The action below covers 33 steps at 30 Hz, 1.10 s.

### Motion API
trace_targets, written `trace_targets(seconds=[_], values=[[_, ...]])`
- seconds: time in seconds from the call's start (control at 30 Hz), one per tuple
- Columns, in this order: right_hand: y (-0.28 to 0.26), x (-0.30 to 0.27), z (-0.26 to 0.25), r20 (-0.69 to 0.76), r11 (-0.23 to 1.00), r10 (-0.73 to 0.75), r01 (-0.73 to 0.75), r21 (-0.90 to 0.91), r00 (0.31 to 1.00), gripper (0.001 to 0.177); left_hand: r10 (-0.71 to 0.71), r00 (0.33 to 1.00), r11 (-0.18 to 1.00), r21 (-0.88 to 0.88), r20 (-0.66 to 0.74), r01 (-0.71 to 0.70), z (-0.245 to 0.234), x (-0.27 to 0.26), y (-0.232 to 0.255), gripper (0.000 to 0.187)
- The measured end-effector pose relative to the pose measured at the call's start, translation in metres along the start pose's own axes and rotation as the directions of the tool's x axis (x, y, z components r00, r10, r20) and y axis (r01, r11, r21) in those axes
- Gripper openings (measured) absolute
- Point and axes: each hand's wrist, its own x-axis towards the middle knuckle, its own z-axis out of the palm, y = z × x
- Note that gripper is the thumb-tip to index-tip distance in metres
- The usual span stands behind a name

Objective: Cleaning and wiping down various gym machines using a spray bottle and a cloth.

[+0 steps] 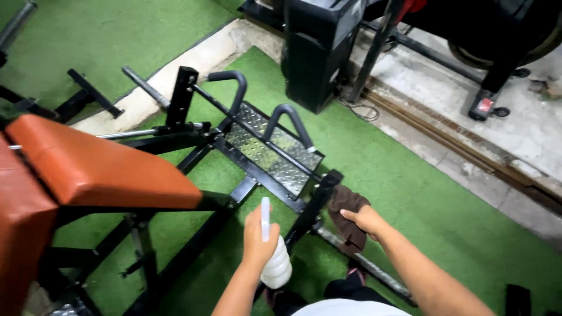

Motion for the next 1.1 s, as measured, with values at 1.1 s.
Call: trace_targets(seconds=[1.1], values=[[0.103,0.016,-0.231,-0.022,0.824,0.433,-0.386,0.415,0.901,0.035,-0.247,0.941,0.931,0.212,-0.233,0.297,0.174,0.059,-0.009,0.053]])
